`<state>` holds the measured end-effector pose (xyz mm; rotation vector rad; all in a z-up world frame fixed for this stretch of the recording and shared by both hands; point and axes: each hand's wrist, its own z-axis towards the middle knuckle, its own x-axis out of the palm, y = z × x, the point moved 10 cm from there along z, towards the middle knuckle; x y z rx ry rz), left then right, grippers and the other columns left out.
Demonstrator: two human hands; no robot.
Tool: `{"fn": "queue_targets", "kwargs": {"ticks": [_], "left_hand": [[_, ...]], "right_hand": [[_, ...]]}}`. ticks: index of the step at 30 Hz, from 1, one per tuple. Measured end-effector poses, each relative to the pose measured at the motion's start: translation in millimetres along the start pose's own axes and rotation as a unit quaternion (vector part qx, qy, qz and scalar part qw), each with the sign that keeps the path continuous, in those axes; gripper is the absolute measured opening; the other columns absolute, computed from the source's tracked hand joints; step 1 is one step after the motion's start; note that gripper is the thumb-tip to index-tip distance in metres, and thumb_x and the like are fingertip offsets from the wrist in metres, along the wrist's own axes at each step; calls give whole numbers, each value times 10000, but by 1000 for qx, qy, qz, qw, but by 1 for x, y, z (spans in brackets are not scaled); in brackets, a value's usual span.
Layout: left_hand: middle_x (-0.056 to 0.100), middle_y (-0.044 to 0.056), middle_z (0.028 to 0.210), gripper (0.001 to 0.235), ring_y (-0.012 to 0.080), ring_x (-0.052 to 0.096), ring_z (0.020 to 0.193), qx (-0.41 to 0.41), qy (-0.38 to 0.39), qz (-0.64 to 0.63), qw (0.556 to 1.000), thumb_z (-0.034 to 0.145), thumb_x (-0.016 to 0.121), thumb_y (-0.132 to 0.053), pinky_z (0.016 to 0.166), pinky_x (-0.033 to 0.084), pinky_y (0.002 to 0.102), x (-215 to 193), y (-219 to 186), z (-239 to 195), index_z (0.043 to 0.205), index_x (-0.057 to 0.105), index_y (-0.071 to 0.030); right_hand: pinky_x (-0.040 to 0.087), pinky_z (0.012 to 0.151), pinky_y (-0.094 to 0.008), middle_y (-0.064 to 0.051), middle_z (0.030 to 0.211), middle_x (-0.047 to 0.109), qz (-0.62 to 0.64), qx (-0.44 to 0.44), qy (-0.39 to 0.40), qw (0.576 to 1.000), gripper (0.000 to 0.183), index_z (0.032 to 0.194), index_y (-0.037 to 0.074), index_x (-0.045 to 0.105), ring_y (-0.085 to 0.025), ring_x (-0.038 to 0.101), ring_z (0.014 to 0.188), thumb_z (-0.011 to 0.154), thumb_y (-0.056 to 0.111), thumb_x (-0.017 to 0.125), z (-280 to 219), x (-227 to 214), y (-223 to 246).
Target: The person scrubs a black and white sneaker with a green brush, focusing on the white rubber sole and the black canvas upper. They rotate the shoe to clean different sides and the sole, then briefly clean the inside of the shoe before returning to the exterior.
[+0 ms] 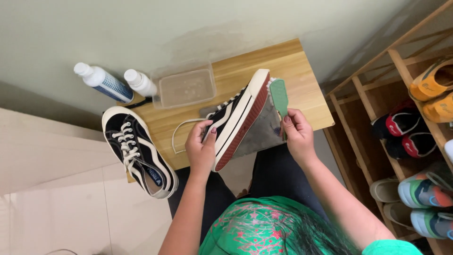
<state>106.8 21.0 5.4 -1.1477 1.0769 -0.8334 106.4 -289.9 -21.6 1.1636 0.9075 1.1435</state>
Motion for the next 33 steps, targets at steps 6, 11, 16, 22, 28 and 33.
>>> {"fn": "queue_targets", "kwargs": {"ticks": [6, 11, 16, 22, 28, 33], "left_hand": [[663, 57, 925, 179, 209, 665, 949, 6, -13, 44, 999, 922, 735, -176, 915, 538, 364, -5, 0, 0, 1097, 760, -152], [667, 56, 906, 154, 224, 675, 942, 40, -21, 53, 998, 933, 726, -198, 890, 541, 363, -5, -11, -6, 1078, 754, -153], [665, 90, 928, 146, 259, 669, 961, 19, -9, 32, 999, 939, 701, -149, 915, 534, 392, -6, -10, -5, 1076, 742, -125], [670, 79, 916, 145, 252, 675, 955, 19, -9, 38, 999, 924, 718, -161, 906, 541, 379, -7, -8, -3, 1064, 746, -140], [686, 95, 932, 148, 274, 683, 984, 20, -10, 44, 999, 914, 718, -143, 914, 541, 380, -8, -10, -1, 1059, 749, -142], [687, 103, 942, 145, 289, 682, 988, 13, -4, 42, 999, 922, 716, -149, 919, 537, 395, -7, -9, -1, 1061, 750, -128]], "right_hand": [[584, 686, -450, -184, 755, 726, -124, -3, 114, 986, 177, 1078, 5, 775, -291, 714, 695, 921, -33, 702, 1, 27, -24], [577, 695, -338, -73, 735, 703, -174, -42, 8, 984, 80, 1014, 114, 796, -145, 665, 719, 996, 89, 722, 7, 4, 4], [548, 601, -300, -49, 655, 694, -235, -25, 30, 971, 70, 857, 154, 797, -166, 661, 632, 924, 170, 813, 5, 10, 14], [552, 609, -352, -144, 688, 704, -229, -82, 56, 968, 136, 865, 51, 793, -290, 695, 643, 817, 110, 905, 6, 17, 15], [542, 852, -380, -77, 866, 732, -211, -89, -15, 973, 57, 977, 117, 790, -238, 687, 869, 1007, 83, 755, 31, -28, -12], [514, 861, -318, -18, 809, 688, -227, -164, 47, 959, 157, 905, 164, 822, -196, 599, 824, 919, 13, 783, 43, -18, -8]]}}
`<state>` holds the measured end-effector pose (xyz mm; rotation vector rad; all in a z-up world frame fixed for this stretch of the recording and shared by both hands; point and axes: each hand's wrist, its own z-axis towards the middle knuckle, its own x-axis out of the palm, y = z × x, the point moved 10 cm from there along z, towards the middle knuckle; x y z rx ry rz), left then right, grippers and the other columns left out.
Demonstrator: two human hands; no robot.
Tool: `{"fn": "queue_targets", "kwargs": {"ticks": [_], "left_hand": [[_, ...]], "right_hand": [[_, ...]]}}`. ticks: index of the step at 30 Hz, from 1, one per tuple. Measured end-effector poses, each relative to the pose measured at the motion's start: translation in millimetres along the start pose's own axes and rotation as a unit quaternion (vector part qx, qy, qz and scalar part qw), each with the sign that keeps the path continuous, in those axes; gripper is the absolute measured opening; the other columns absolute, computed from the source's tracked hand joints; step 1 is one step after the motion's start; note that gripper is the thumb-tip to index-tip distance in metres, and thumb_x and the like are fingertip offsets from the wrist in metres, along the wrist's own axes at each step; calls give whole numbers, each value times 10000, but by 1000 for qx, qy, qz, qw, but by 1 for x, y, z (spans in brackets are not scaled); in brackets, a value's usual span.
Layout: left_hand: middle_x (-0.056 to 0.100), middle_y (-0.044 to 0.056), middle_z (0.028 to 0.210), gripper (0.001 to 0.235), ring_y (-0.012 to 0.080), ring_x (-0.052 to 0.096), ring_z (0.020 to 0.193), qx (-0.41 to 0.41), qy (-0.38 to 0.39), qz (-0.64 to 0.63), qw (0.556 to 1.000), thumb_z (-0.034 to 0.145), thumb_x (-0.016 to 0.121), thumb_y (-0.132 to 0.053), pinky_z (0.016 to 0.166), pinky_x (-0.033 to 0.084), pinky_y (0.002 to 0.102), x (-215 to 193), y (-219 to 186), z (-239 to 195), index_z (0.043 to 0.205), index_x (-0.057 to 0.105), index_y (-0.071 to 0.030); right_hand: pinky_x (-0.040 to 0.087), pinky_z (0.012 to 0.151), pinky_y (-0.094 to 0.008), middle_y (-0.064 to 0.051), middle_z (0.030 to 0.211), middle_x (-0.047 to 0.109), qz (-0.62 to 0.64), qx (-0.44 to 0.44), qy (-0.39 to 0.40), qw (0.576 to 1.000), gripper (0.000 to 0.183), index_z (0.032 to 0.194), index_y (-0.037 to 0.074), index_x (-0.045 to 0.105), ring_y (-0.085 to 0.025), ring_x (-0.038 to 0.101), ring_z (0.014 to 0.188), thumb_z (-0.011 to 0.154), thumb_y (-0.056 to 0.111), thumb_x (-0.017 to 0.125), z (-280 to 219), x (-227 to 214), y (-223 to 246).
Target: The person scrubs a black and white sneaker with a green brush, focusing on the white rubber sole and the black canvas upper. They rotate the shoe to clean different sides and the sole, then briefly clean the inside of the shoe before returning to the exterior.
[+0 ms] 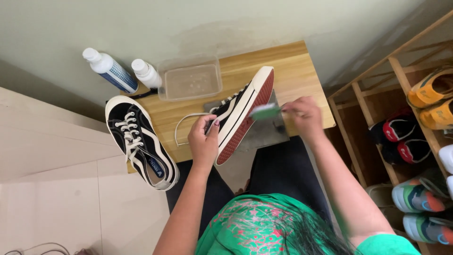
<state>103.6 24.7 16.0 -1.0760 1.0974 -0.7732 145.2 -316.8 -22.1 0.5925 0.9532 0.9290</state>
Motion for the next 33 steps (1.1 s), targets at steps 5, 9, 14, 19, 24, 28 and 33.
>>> {"fn": "queue_targets", "kwargs": {"ticks": [5, 9, 14, 19, 24, 28, 33], "left_hand": [[697, 110, 953, 148, 305, 688, 1018, 5, -2, -1, 1000, 914, 716, -134, 930, 538, 399, -1, 0, 2, 1059, 748, -128], [704, 112, 975, 152, 313, 686, 1042, 8, 0, 5, 1000, 914, 715, -134, 949, 532, 407, 1, 3, 3, 1063, 745, -132], [701, 92, 970, 156, 285, 686, 1041, 8, 2, 11, 1000, 915, 716, -137, 950, 533, 390, 1, 2, 5, 1068, 745, -146], [700, 101, 983, 150, 277, 675, 1022, 2, 12, 14, 1000, 926, 702, -133, 953, 521, 397, 4, 1, 5, 1070, 743, -131], [704, 93, 984, 147, 282, 682, 1032, 3, 11, 20, 1000, 926, 712, -147, 944, 528, 393, 5, 1, 4, 1069, 743, -140], [711, 83, 984, 142, 264, 680, 1023, 11, 8, 24, 1000, 929, 713, -161, 933, 528, 375, 5, 3, 7, 1066, 746, -143], [686, 87, 960, 148, 237, 674, 996, -13, 10, 9, 1000, 930, 714, -123, 933, 539, 370, 6, -1, 4, 1075, 745, -123]], "right_hand": [[516, 791, -303, -27, 792, 651, -29, -48, -10, 998, 72, 924, 164, 825, -198, 585, 781, 896, 114, 869, 5, -3, 13], [531, 732, -347, -51, 804, 670, -62, -97, -19, 993, 90, 874, 164, 819, -253, 613, 726, 899, 85, 852, 1, 7, -3], [527, 734, -282, -24, 813, 659, -61, -91, -34, 993, 118, 904, 143, 828, -199, 604, 767, 842, 92, 915, 0, -2, 16], [545, 719, -316, -42, 816, 656, -63, -81, -43, 994, 75, 910, 132, 829, -207, 624, 741, 895, 112, 900, -6, -18, -8], [541, 724, -270, -24, 786, 667, -77, -107, -8, 991, 171, 844, 151, 818, -203, 638, 751, 766, 189, 965, -14, 10, 33], [559, 719, -339, -60, 833, 645, -79, -60, -79, 992, 92, 935, 84, 806, -238, 655, 785, 915, 69, 895, -13, -20, -16], [531, 727, -311, -45, 785, 679, -120, -93, -12, 988, 165, 838, 112, 799, -244, 653, 746, 815, 189, 942, -18, 12, 13]]}}
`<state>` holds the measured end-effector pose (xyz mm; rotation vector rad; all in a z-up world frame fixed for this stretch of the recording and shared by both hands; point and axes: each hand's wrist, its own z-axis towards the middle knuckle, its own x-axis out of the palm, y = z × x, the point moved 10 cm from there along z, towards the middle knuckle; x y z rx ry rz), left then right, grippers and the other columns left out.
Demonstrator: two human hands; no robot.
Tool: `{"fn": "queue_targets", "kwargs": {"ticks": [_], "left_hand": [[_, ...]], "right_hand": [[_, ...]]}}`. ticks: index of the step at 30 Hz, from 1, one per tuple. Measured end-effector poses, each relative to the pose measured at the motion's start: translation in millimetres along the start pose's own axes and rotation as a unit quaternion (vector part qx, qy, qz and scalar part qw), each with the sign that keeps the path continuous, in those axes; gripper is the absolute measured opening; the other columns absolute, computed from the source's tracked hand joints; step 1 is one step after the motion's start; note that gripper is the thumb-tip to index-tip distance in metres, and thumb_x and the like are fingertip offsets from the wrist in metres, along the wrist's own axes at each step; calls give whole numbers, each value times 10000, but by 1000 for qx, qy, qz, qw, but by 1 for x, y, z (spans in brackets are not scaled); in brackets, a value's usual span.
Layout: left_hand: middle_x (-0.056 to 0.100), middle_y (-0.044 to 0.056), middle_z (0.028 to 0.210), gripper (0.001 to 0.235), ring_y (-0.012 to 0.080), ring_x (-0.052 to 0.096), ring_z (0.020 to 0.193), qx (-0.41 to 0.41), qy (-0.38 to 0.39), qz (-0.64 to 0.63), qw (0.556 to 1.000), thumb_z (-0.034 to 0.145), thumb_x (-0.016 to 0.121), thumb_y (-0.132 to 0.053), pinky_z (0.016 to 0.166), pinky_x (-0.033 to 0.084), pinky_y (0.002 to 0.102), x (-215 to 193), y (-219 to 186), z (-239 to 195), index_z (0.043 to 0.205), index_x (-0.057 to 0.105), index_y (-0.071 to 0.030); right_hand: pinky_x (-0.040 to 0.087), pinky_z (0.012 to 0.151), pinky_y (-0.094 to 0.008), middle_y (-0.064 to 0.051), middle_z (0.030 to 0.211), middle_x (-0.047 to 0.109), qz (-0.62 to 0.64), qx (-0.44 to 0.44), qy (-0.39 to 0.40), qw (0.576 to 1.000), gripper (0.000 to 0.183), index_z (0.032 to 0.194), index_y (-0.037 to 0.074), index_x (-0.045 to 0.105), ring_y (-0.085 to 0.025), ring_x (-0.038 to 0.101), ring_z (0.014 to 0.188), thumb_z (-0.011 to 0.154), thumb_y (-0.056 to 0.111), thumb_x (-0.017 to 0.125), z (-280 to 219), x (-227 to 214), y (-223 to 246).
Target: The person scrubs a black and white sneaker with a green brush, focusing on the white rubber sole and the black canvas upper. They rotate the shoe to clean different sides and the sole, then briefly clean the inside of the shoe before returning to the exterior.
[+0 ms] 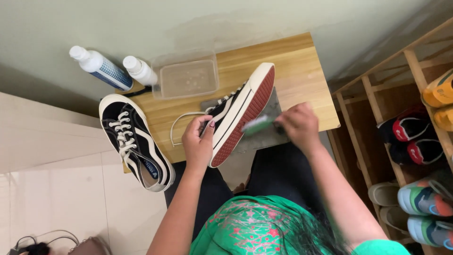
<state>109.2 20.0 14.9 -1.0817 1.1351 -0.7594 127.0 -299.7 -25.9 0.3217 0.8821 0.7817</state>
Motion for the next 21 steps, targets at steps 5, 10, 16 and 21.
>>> {"fn": "queue_targets", "kwargs": {"ticks": [5, 10, 16, 21], "left_hand": [[672, 84, 944, 143, 226, 666, 981, -1, -1, 4, 1000, 932, 715, -130, 925, 540, 362, 2, 4, 3, 1072, 745, -126], [649, 99, 924, 145, 217, 663, 946, -10, -1, -7, 1000, 936, 706, -106, 898, 558, 362, 3, 6, 2, 1076, 745, -106], [642, 85, 900, 145, 202, 665, 902, -9, 0, -6, 1000, 936, 708, -112, 854, 572, 354, 2, 10, 6, 1076, 748, -122], [678, 90, 922, 159, 229, 676, 934, 6, -6, -3, 1000, 918, 726, -129, 867, 557, 356, 0, 13, 6, 1073, 761, -130]], "right_hand": [[532, 761, -339, -47, 831, 667, 55, 37, -56, 996, 103, 886, 124, 802, -242, 629, 802, 882, 104, 903, 9, -22, -29], [524, 751, -358, -65, 794, 684, 51, -26, 21, 998, 159, 792, 110, 778, -279, 636, 777, 787, 142, 934, 15, 4, 11], [509, 813, -348, -41, 841, 669, 117, -14, 12, 993, 163, 841, 151, 777, -270, 630, 848, 861, 254, 902, 14, 13, 13], [511, 812, -351, -41, 852, 674, 98, -8, 34, 995, 136, 899, 123, 779, -266, 632, 845, 902, 217, 876, 17, 18, -24]]}}
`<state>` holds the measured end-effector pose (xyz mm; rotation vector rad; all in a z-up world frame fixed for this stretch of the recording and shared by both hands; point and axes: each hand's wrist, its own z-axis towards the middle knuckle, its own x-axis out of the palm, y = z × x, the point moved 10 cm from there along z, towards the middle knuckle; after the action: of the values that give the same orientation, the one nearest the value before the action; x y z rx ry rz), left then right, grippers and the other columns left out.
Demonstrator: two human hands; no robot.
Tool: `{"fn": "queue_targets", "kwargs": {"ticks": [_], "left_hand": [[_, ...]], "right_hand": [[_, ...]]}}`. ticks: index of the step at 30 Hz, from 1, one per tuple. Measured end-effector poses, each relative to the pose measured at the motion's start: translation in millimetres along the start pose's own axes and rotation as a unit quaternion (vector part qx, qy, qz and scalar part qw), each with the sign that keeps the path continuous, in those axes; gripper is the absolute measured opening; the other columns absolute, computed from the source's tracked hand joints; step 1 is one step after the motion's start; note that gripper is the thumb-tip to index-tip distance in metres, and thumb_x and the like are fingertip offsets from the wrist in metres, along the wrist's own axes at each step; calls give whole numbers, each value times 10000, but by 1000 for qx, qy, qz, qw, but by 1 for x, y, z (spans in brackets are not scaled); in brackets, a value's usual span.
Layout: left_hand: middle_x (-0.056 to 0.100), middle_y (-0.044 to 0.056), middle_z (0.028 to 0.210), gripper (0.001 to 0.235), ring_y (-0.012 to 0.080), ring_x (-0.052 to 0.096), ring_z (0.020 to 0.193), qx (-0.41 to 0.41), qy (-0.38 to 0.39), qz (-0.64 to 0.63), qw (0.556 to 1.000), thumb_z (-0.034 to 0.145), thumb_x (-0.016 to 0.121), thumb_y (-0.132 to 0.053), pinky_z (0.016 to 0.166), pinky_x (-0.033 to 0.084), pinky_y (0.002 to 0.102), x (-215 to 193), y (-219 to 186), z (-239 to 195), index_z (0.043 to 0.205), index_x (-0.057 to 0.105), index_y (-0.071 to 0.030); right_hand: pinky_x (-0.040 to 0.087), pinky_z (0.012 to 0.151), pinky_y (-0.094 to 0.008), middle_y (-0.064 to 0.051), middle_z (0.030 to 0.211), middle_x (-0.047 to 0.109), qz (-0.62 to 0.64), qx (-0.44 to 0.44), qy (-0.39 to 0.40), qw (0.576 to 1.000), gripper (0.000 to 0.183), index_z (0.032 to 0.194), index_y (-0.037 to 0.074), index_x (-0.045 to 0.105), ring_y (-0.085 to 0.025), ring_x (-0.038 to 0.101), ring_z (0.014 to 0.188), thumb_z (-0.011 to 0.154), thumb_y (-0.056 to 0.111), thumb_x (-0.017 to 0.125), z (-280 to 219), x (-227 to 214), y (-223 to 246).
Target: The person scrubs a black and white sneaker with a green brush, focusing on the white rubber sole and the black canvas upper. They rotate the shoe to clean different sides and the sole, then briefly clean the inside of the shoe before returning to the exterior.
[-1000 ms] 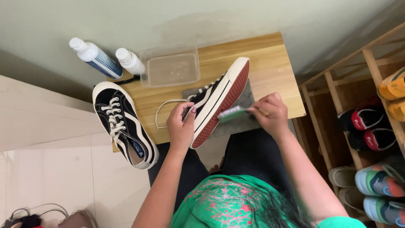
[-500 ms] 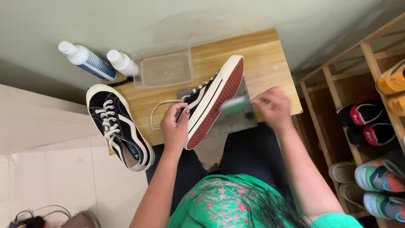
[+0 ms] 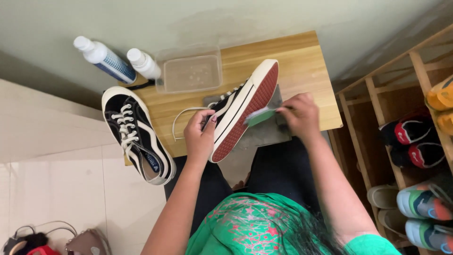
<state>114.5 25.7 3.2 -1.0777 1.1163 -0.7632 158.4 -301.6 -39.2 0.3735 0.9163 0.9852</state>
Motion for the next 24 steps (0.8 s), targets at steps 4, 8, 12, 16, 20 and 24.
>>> {"fn": "queue_targets", "kwargs": {"ticks": [4, 8, 12, 16, 20, 24], "left_hand": [[697, 96, 947, 153, 272, 688, 960, 15, -4, 16, 1000, 916, 723, -141, 872, 552, 374, -3, -7, 0, 1065, 756, -133], [724, 70, 968, 151, 268, 688, 994, 19, -4, 23, 1000, 908, 733, -170, 905, 544, 366, -5, -5, -3, 1056, 758, -158], [709, 63, 957, 169, 263, 688, 995, -5, 0, 7, 1000, 903, 704, -135, 933, 538, 369, -5, -8, -6, 1062, 755, -166], [703, 67, 949, 174, 266, 686, 993, 5, 0, 13, 1000, 896, 710, -141, 924, 538, 374, -7, -6, -6, 1062, 755, -170], [700, 79, 957, 182, 276, 685, 1005, 5, 3, 9, 1000, 898, 705, -144, 931, 534, 382, -9, -8, -4, 1071, 752, -172], [696, 90, 954, 167, 308, 682, 1019, 26, 9, 12, 1000, 909, 693, -150, 940, 528, 400, -7, -13, -5, 1066, 748, -163]], "right_hand": [[519, 791, -424, -95, 826, 669, 38, -5, 43, 998, 131, 866, 112, 766, -330, 648, 833, 847, 169, 883, 13, 18, 43], [536, 772, -381, -66, 839, 673, 8, -16, 59, 998, 144, 885, 128, 770, -295, 648, 828, 850, 204, 888, 10, 9, 28], [537, 793, -429, -106, 827, 678, 23, -18, 79, 996, 160, 870, 128, 772, -342, 665, 853, 789, 169, 904, 6, 26, 46], [542, 814, -447, -98, 856, 692, 4, -50, 99, 994, 132, 873, 126, 766, -347, 669, 867, 829, 185, 876, 8, 27, 46], [534, 837, -380, -40, 871, 686, -15, -30, 43, 999, 157, 889, 154, 766, -278, 663, 892, 859, 250, 887, 10, 21, 42], [514, 848, -426, -65, 832, 688, 20, -26, 47, 998, 128, 868, 134, 761, -312, 675, 886, 860, 189, 876, 14, 12, 38]]}}
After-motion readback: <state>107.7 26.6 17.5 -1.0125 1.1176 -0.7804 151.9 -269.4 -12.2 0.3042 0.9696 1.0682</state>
